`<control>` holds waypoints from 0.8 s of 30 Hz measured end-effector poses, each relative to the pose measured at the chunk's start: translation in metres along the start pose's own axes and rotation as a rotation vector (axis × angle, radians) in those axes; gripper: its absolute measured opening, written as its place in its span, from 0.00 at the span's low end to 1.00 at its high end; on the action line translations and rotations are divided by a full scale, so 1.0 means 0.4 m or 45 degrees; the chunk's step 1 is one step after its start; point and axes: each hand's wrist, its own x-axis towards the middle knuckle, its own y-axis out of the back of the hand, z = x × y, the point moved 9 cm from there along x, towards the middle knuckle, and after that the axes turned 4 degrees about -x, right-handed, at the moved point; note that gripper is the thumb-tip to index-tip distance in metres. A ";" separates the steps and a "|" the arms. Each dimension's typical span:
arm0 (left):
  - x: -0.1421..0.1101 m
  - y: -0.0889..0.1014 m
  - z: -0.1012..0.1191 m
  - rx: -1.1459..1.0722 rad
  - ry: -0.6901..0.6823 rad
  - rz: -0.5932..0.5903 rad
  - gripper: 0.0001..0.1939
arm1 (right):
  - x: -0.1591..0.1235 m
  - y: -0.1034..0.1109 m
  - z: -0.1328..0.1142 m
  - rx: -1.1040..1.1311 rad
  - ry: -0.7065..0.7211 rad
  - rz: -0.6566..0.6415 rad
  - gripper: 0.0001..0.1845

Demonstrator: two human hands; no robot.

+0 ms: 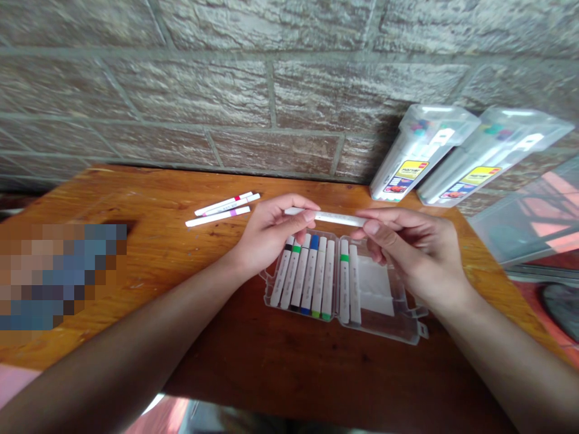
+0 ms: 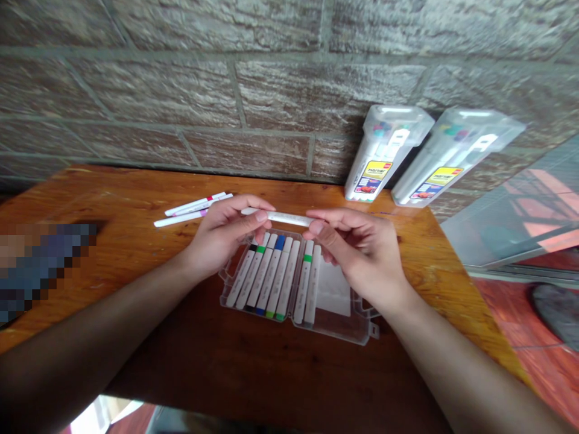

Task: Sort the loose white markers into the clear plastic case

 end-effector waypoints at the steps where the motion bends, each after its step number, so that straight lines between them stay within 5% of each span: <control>1: 0.000 0.000 -0.004 -0.028 0.004 -0.005 0.12 | 0.001 -0.002 0.002 0.032 0.000 -0.012 0.08; 24: 0.000 -0.002 -0.008 -0.128 0.032 -0.005 0.12 | 0.015 -0.007 0.022 0.321 -0.153 -0.011 0.12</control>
